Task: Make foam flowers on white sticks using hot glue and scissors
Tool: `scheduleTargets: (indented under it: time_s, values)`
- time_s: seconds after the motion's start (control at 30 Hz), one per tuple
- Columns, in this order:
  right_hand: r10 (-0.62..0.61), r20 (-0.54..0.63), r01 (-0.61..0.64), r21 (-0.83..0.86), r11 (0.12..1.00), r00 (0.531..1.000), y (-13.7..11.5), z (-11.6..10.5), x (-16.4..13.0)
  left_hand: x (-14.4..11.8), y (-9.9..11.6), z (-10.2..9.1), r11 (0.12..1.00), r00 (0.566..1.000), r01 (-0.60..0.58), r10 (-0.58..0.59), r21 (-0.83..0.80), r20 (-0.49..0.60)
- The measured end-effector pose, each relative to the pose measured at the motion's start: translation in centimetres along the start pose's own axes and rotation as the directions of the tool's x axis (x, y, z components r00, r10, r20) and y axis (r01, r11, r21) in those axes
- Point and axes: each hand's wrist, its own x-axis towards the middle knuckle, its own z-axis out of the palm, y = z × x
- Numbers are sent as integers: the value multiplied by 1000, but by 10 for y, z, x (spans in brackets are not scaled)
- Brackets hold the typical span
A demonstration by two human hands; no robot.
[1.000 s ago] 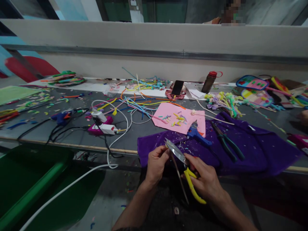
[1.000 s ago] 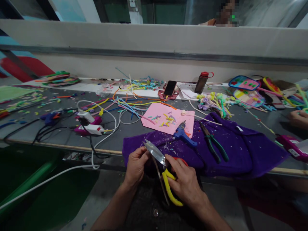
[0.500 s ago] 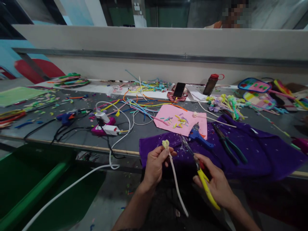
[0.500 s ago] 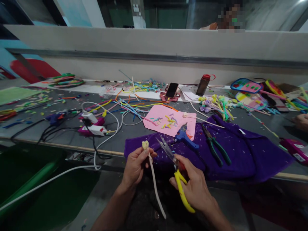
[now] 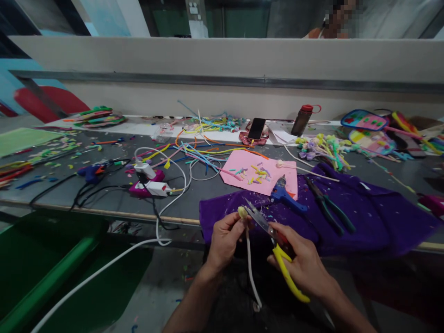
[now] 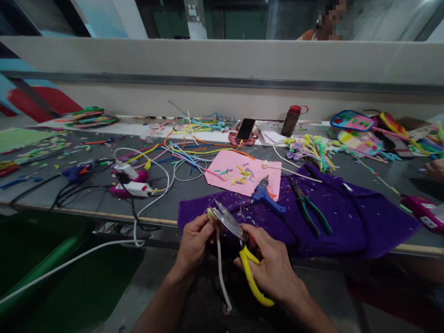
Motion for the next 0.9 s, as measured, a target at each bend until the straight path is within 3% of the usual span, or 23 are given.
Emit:
scheduleTargets:
  time_s: [0.2,0.9]
  values:
    - [-48,-12,48,-16,999,999,2,-2,0,-2,6,0,998,1000,-6,8,67,-24]
    - [-76,25,76,29,997,997,9,-3,-6,-2,3,-7,983,996,-53,38,174,85]
